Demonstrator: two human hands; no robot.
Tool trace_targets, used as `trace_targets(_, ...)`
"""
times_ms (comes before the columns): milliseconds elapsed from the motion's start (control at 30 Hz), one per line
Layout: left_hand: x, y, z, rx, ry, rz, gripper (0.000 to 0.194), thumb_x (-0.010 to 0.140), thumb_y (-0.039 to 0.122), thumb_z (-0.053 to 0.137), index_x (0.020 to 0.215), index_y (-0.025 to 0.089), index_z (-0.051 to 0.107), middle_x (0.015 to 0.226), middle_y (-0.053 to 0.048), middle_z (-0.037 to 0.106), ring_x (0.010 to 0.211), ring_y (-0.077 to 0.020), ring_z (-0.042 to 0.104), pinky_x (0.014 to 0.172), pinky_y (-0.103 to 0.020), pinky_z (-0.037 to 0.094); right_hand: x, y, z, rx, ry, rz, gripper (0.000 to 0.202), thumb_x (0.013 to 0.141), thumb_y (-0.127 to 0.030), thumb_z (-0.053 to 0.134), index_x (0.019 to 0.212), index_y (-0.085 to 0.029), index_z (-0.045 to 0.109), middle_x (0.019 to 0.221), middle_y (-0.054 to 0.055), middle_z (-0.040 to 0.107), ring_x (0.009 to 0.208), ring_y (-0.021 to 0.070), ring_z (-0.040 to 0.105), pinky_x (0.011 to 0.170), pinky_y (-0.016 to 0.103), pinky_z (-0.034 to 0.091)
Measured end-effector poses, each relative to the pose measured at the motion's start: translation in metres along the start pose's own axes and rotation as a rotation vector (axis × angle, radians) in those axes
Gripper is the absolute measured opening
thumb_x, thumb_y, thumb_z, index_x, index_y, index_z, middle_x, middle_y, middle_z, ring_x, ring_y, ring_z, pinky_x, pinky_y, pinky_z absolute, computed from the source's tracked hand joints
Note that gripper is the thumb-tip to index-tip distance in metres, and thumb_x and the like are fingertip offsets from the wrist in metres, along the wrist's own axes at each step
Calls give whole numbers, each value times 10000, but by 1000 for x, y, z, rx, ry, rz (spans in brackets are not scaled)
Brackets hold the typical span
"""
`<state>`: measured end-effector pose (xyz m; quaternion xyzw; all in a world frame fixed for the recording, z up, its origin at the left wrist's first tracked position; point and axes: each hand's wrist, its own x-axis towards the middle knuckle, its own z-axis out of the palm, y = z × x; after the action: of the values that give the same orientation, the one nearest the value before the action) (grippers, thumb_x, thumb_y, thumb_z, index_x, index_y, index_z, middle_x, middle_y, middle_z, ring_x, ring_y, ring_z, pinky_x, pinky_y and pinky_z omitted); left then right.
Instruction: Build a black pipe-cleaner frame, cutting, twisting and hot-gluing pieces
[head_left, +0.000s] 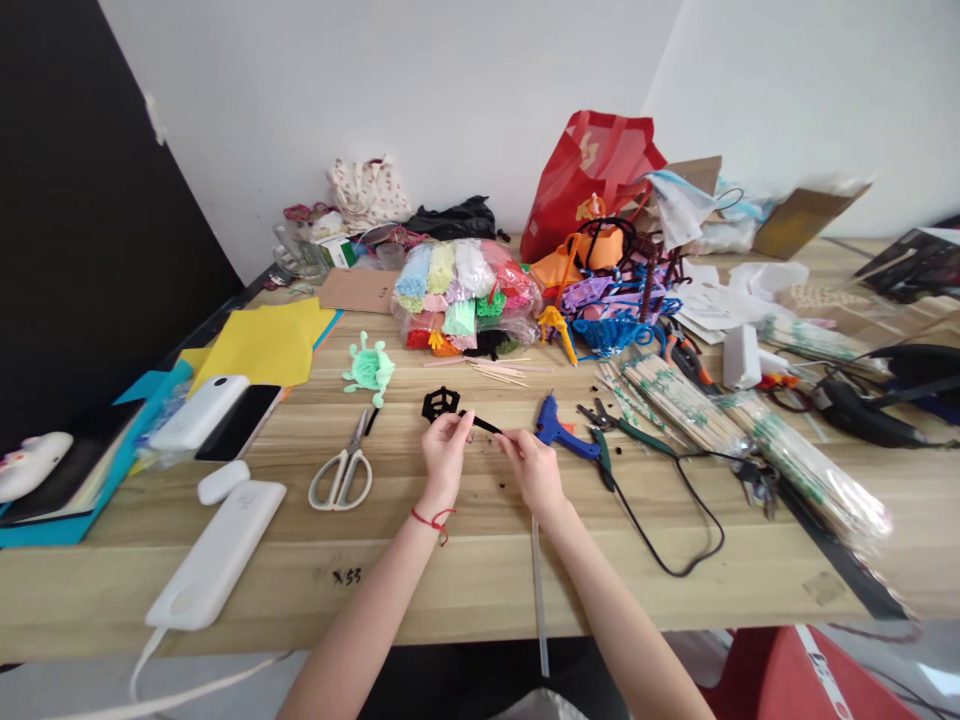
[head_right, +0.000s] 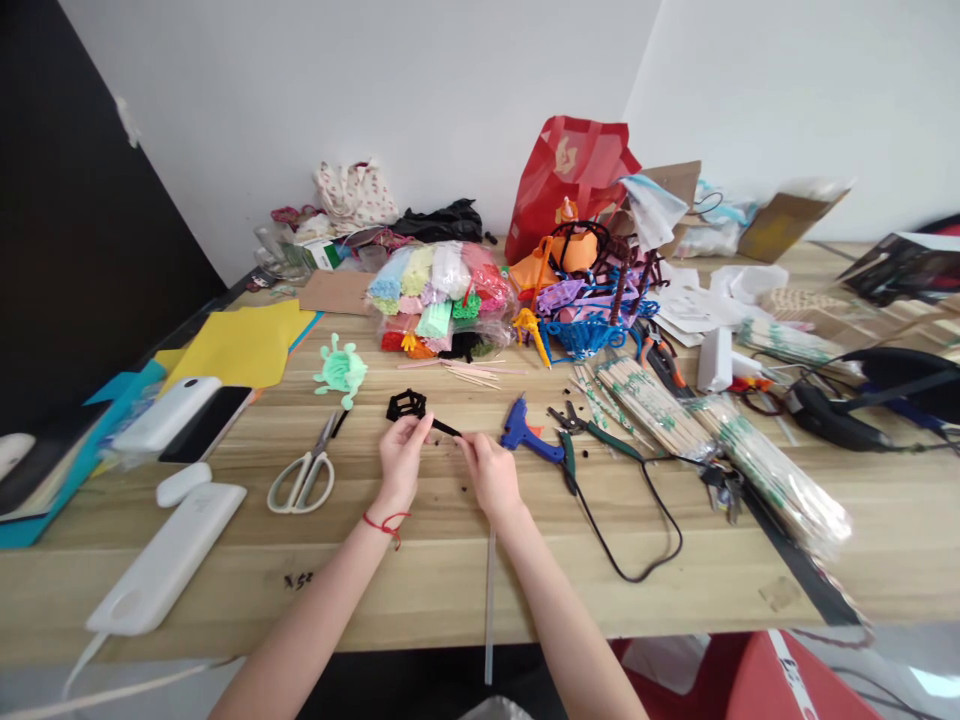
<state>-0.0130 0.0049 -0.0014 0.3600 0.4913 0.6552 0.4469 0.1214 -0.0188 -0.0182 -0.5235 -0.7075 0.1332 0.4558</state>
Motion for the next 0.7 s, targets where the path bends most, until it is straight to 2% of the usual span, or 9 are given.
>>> trace_targets(167,4,-2,0,-80,71,-49,308,570,352,776,708,144,595,627,22,565,551,-75,486,550,-203,391,0,0,4,-54,-43,-32,262,921,-358,442,855,-184,626,770,72,694,669,174,652,620,253,484)
trace_targets(433,5,-1,-1,-112,1,-37,285,620,337,749,770,142,604,601,35,516,526,-61,447,530,-193,375,0,-7,2,-67,-54,-64,255,929,-331,430,860,-171,616,756,70,682,652,169,638,615,247,462)
trace_targets(567,6,-1,-4,-116,-11,29,257,641,317,743,784,154,605,622,33,518,536,-60,439,536,-191,369,-2,-12,3,-69,-73,-75,270,933,-330,418,848,-164,613,719,65,667,619,165,623,580,242,452)
trace_targets(700,6,0,-7,-63,-13,128,222,656,313,735,755,166,602,749,-7,584,568,-69,455,549,-203,386,-3,-11,6,-34,-88,-48,256,931,-330,422,856,-175,611,753,65,682,638,157,634,581,230,459)
